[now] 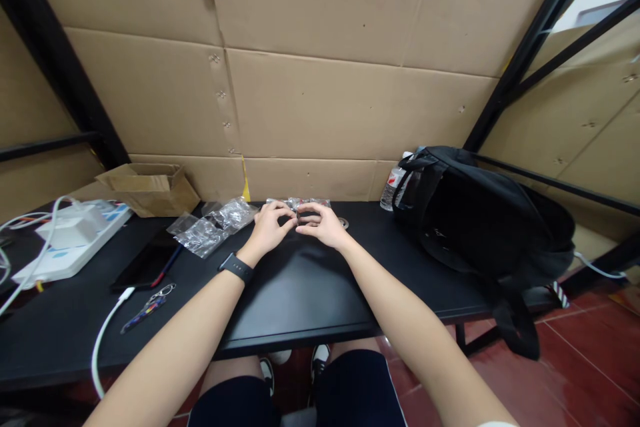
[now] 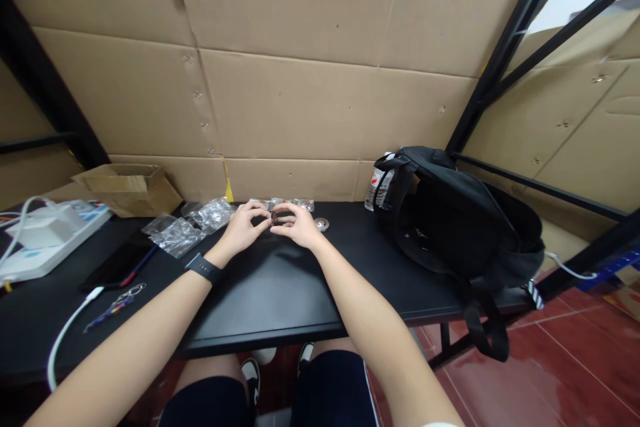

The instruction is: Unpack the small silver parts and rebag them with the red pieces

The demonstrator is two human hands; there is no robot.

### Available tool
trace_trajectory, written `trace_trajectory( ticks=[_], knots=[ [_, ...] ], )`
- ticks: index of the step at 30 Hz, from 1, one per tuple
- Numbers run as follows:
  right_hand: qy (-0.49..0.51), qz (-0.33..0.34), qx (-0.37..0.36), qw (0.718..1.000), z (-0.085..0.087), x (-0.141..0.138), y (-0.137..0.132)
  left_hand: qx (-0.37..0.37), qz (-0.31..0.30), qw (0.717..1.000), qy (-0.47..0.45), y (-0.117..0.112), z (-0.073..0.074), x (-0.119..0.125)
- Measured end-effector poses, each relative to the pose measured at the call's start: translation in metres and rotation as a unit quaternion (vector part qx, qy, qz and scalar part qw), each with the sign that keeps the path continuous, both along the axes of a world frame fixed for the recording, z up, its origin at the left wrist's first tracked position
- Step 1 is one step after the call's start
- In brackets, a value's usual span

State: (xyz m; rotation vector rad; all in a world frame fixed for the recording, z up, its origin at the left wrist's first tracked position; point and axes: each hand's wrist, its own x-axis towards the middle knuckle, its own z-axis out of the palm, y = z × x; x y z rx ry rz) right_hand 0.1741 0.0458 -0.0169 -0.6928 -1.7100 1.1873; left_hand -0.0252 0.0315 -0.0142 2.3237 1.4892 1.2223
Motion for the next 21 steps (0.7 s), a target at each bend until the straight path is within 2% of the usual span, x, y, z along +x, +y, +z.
trace_trajectory(
  ticks=[8, 14, 21],
  knots=[
    [-0.008, -0.016, 0.008, 1.000, -0.001, 0.000, -0.002, 0.012, -0.006, 1.000, 0.009, -0.001, 0.000, 0.001],
    [-0.079, -0.035, 0.011, 0.996, -0.002, 0.004, 0.007, 0.014, -0.002, 1.000, -0.001, -0.004, 0.004, 0.002],
    [-0.157, -0.080, 0.123, 0.977, -0.003, 0.007, 0.013, 0.013, -0.030, 0.999, -0.006, -0.004, 0.004, 0.003]
  ],
)
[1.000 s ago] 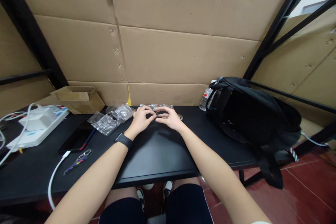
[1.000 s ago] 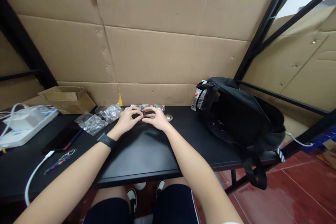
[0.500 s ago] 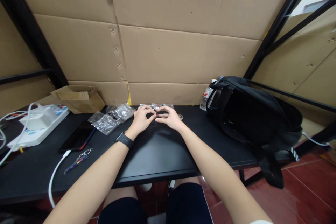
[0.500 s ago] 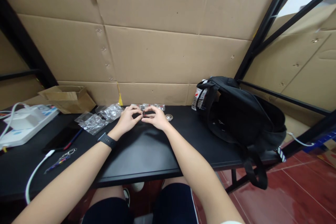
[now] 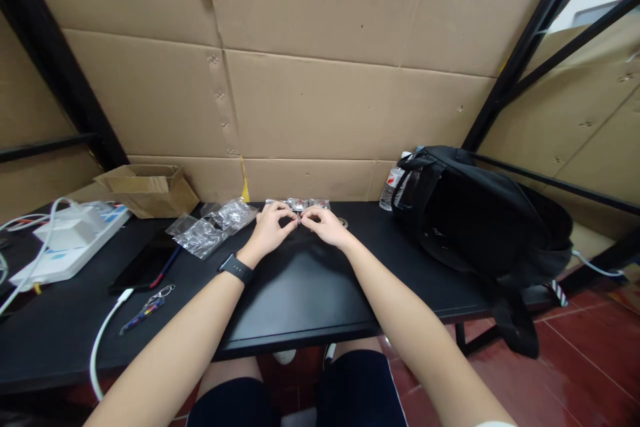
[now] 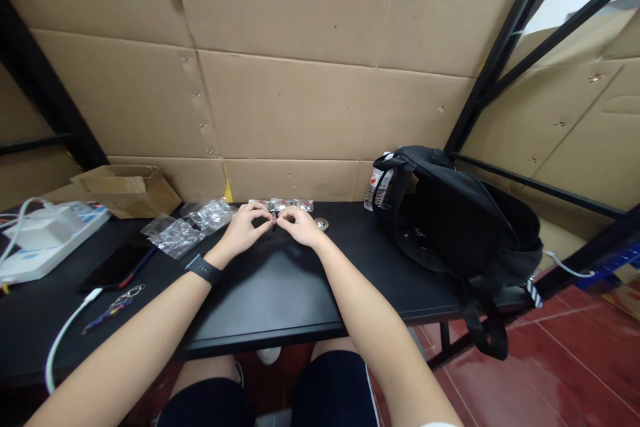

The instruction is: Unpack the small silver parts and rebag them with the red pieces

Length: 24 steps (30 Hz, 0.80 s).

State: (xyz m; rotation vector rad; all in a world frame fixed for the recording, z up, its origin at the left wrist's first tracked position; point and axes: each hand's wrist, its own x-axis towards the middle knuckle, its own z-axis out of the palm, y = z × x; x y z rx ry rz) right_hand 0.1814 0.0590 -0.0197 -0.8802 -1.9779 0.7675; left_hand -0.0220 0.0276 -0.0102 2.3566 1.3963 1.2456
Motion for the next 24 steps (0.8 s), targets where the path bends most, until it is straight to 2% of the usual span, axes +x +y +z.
trace_trajectory(
  ticks=[5, 11, 18, 21, 24],
  knots=[
    [-0.060, -0.020, 0.036, 0.997, 0.001, 0.002, 0.000, -0.003, -0.047, 0.999, -0.020, -0.004, 0.002, 0.002],
    [-0.053, -0.021, 0.012, 0.998, 0.005, 0.004, -0.003, -0.039, -0.005, 0.996, 0.074, -0.007, -0.003, 0.006],
    [-0.111, 0.008, 0.053, 0.992, 0.012, 0.013, 0.000, -0.032, -0.024, 0.996, 0.085, -0.003, -0.007, 0.003],
    [-0.176, -0.088, 0.086, 0.977, 0.017, 0.034, 0.003, -0.051, -0.034, 0.992, 0.109, -0.004, -0.009, 0.005],
    [-0.279, -0.202, 0.053, 0.937, 0.018, 0.058, 0.008, -0.062, -0.034, 0.990, 0.126, -0.003, -0.011, 0.004]
  ],
)
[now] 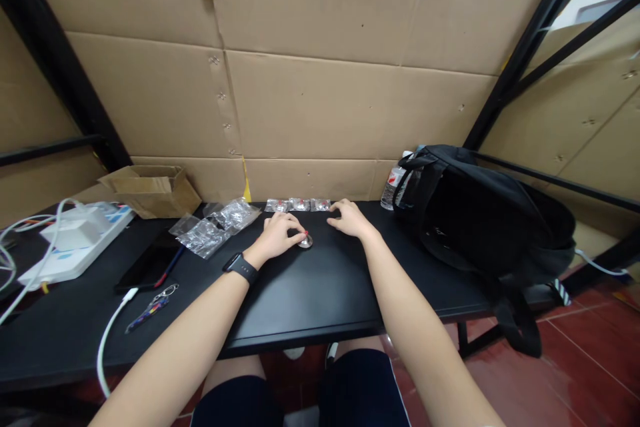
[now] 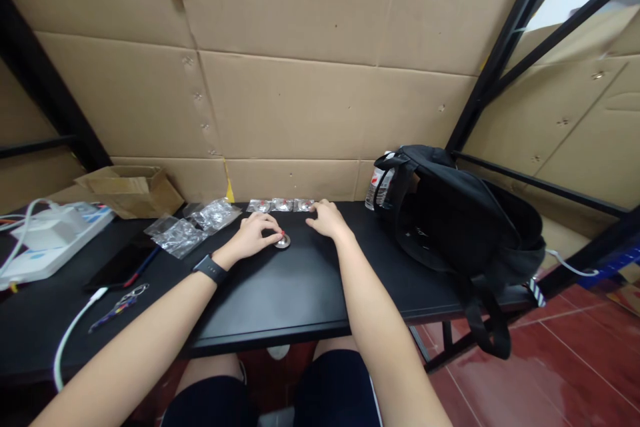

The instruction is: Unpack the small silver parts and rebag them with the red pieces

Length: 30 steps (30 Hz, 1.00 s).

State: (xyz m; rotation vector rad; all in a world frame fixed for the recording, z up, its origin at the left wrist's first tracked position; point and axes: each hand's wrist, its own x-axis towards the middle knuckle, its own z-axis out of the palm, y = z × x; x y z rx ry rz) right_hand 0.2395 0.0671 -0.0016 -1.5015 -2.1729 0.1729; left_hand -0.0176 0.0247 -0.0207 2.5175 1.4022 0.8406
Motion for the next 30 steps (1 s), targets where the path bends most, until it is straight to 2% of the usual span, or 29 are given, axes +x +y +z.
trace_trajectory(
  ticks=[3, 5, 8, 12, 17, 21, 26, 30],
  knots=[
    [-0.055, -0.043, -0.072, 0.995, -0.004, 0.015, 0.005, 0.017, 0.026, 0.999, 0.008, 0.007, 0.001, -0.012],
    [-0.052, -0.033, -0.100, 0.993, -0.006, 0.019, 0.007, 0.037, 0.060, 0.997, 0.021, 0.013, 0.004, -0.027],
    [-0.043, -0.022, -0.104, 0.993, -0.008, 0.021, 0.009, 0.040, 0.107, 0.992, 0.051, 0.020, 0.008, -0.051],
    [-0.040, -0.031, -0.101, 0.994, -0.006, 0.022, 0.008, 0.002, 0.084, 0.993, 0.079, 0.023, 0.010, -0.068],
    [-0.036, -0.050, -0.088, 0.994, -0.001, 0.023, 0.003, 0.004, 0.020, 0.996, 0.089, 0.023, 0.003, -0.057],
    [-0.012, -0.051, -0.070, 0.996, 0.001, 0.021, 0.001, 0.024, 0.025, 0.996, 0.086, 0.023, -0.004, -0.044],
    [0.080, 0.038, -0.032, 0.996, 0.000, 0.013, 0.003, 0.044, 0.058, 0.997, 0.036, 0.018, -0.002, -0.034],
    [0.194, 0.110, -0.027, 0.974, -0.002, -0.004, 0.000, 0.045, 0.058, 0.996, -0.059, 0.013, 0.006, -0.027]
  ],
)
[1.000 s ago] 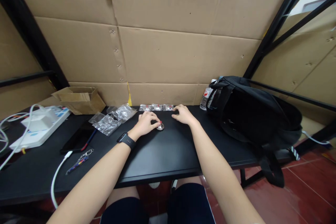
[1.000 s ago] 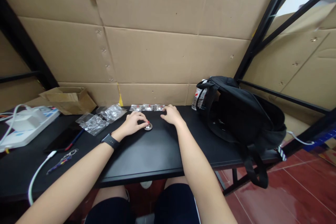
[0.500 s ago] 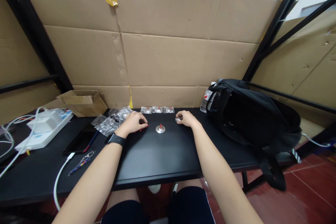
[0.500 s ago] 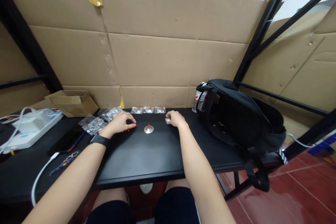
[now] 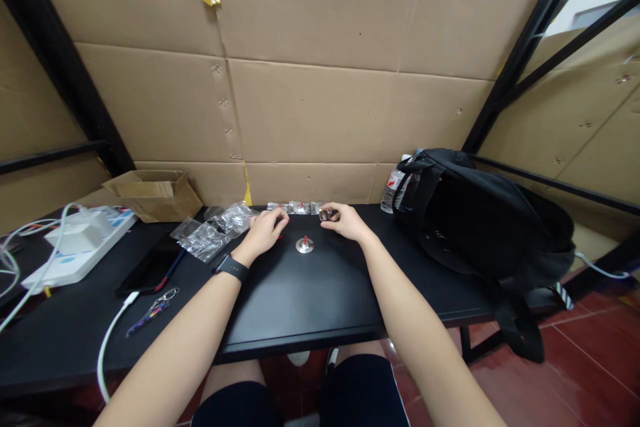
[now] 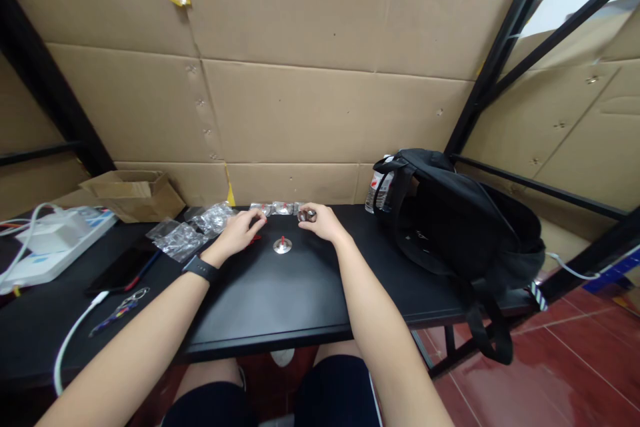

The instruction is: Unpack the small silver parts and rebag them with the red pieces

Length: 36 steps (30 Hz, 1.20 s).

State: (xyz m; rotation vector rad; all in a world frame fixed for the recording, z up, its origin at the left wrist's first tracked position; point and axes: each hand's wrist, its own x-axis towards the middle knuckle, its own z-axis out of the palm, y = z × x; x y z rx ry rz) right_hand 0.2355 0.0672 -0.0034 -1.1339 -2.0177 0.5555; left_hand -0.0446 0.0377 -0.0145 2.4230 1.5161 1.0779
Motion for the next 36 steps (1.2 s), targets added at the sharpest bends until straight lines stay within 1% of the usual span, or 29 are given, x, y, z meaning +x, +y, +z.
trace_trajectory(
  ticks=[3, 5, 7, 9, 12, 15, 20, 24, 29, 34, 36],
  knots=[
    [0.103, 0.062, -0.027, 0.992, -0.001, -0.018, -0.006, 0.011, -0.049, 0.996, -0.068, -0.004, 0.005, 0.005],
    [0.169, 0.105, -0.059, 0.978, 0.000, -0.031, -0.012, 0.016, -0.076, 0.992, -0.096, -0.007, 0.006, 0.009],
    [0.217, 0.134, -0.087, 0.963, 0.001, -0.041, -0.017, 0.017, -0.093, 0.987, -0.129, -0.008, 0.005, 0.013],
    [0.248, 0.142, -0.102, 0.953, 0.002, -0.049, -0.023, 0.015, -0.094, 0.980, -0.174, -0.008, 0.002, 0.017],
    [0.275, 0.133, -0.102, 0.947, 0.004, -0.056, -0.028, -0.001, -0.081, 0.972, -0.223, -0.006, 0.000, 0.021],
    [0.289, 0.131, -0.092, 0.944, 0.002, -0.061, -0.030, -0.008, -0.076, 0.971, -0.228, -0.005, 0.000, 0.023],
    [0.290, 0.149, -0.077, 0.942, -0.004, -0.065, -0.028, 0.044, -0.088, 0.969, -0.228, -0.004, 0.000, 0.026],
    [0.288, 0.141, -0.070, 0.945, -0.005, -0.066, -0.030, 0.045, -0.076, 0.972, -0.218, -0.005, -0.001, 0.028],
    [0.288, 0.117, -0.078, 0.947, -0.002, -0.067, -0.034, 0.047, -0.045, 0.980, -0.189, -0.008, -0.001, 0.029],
    [0.258, 0.079, -0.103, 0.958, -0.003, -0.067, -0.036, 0.052, -0.062, 0.982, -0.173, -0.011, 0.001, 0.029],
    [0.246, 0.074, -0.108, 0.960, -0.003, -0.066, -0.036, 0.044, -0.062, 0.982, -0.173, -0.011, 0.002, 0.029]
  ],
)
